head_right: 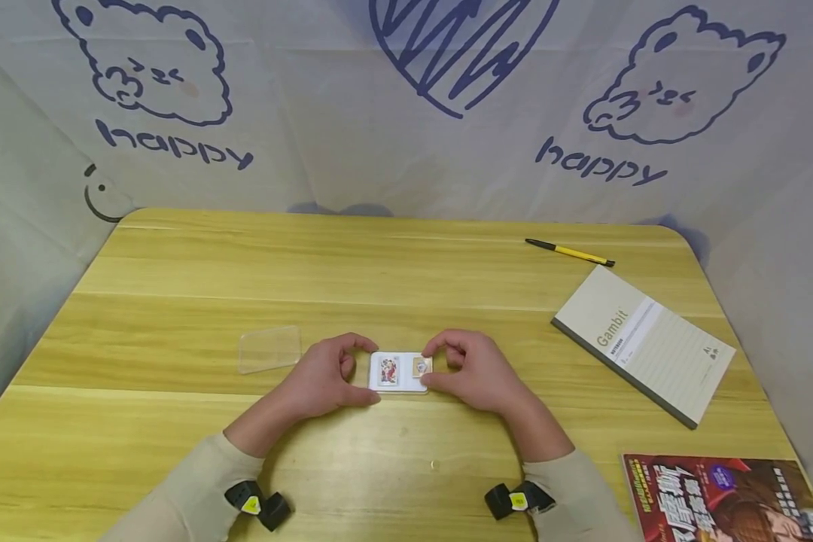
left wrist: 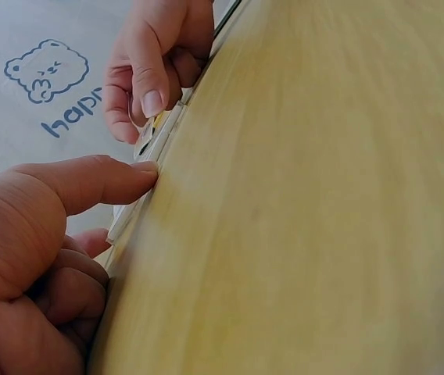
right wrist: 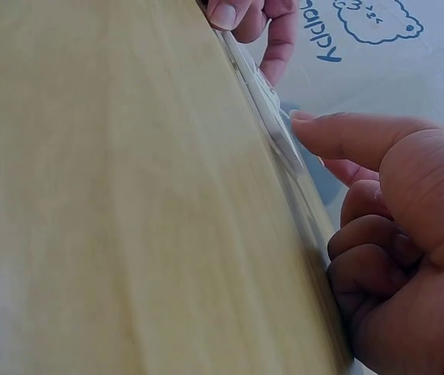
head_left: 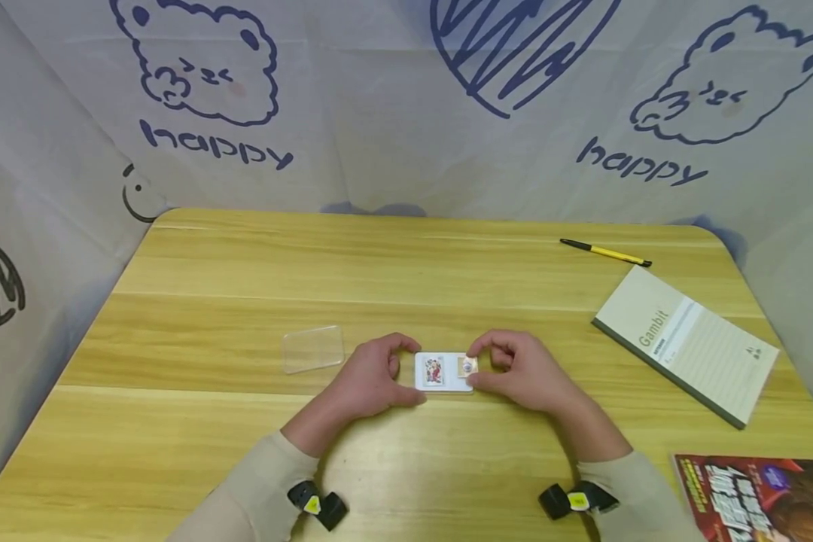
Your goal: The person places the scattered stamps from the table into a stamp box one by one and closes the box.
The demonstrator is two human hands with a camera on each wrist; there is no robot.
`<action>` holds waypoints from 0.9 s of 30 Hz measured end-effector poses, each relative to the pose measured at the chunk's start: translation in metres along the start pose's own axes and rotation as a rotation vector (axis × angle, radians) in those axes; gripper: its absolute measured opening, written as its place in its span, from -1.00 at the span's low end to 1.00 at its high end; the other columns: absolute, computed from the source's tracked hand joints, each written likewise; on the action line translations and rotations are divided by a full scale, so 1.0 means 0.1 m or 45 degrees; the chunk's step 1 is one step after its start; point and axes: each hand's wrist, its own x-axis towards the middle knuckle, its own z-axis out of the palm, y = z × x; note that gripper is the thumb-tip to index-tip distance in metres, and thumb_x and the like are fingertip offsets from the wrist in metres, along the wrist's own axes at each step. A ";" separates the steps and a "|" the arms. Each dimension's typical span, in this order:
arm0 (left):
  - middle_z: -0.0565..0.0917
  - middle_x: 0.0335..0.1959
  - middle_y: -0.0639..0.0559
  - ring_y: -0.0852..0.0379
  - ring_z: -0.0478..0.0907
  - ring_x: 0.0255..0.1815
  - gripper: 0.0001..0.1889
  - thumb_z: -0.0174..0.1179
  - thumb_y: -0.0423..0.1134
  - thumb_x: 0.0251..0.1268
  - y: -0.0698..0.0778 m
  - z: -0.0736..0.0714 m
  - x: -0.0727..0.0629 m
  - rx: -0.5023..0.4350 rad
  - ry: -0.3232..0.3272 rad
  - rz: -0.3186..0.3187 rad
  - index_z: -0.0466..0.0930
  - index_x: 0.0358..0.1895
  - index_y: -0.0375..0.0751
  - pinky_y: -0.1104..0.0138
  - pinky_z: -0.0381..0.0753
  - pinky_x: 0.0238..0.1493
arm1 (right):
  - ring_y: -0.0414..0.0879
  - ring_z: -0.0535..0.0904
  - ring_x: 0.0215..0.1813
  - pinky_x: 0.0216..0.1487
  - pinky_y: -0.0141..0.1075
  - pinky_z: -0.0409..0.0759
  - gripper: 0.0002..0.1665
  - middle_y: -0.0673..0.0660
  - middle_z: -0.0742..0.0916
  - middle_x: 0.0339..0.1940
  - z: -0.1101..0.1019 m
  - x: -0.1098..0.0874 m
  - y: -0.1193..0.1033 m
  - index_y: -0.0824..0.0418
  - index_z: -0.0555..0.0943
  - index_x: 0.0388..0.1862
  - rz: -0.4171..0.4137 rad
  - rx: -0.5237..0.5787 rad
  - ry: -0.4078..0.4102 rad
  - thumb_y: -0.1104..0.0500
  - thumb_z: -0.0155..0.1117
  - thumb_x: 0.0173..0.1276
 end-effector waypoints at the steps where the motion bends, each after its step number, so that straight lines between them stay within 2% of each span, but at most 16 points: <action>1: 0.29 -0.64 0.10 0.20 0.20 -0.64 -0.36 0.62 -0.32 -0.18 0.00 0.00 0.00 0.001 0.000 0.001 0.57 0.09 -0.25 0.36 0.21 -0.58 | -0.18 0.20 -0.57 -0.34 -0.28 0.35 -0.68 -0.04 0.29 -0.66 0.00 0.00 0.00 0.12 0.69 -0.16 0.003 -0.005 -0.003 0.26 0.60 0.11; 27: 0.27 -0.66 0.11 0.20 0.19 -0.66 -0.36 0.62 -0.32 -0.15 0.00 0.00 0.00 -0.018 -0.015 -0.005 0.56 0.11 -0.24 0.35 0.19 -0.60 | -0.20 0.16 -0.60 -0.26 -0.25 0.38 -0.70 -0.07 0.26 -0.70 0.02 0.05 -0.02 0.04 0.69 -0.18 0.057 -0.116 -0.071 0.17 0.61 0.12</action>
